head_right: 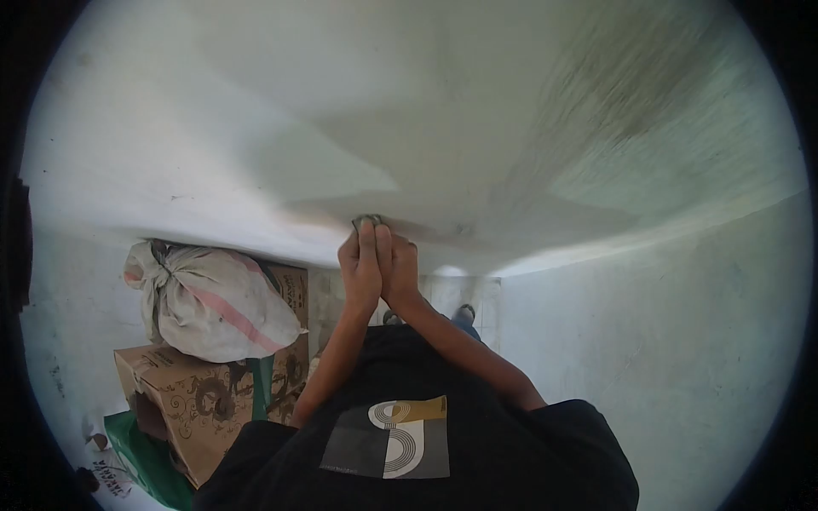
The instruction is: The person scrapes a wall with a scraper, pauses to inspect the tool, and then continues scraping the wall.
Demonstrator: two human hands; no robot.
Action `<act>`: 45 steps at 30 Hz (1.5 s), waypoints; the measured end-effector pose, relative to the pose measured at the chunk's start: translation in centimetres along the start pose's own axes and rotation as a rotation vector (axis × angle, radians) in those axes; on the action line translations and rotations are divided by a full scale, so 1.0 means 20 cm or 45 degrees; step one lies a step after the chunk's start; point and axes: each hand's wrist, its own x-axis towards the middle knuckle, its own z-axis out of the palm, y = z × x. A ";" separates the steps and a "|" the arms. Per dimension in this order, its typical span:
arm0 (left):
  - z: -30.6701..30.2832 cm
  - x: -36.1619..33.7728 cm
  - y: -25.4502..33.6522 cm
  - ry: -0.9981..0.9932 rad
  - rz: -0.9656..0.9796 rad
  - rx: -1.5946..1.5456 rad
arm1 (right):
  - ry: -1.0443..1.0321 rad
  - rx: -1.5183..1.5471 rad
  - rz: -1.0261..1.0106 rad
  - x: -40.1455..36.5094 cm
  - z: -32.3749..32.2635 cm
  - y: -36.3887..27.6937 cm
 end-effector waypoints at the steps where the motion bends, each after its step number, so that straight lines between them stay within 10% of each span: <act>1: 0.02 0.03 0.02 -0.025 0.005 -0.014 | 0.005 0.003 -0.021 -0.01 0.01 0.05; 45: 0.09 0.00 -0.07 0.055 0.016 -0.038 | 0.065 -0.027 -0.005 -0.03 -0.03 0.15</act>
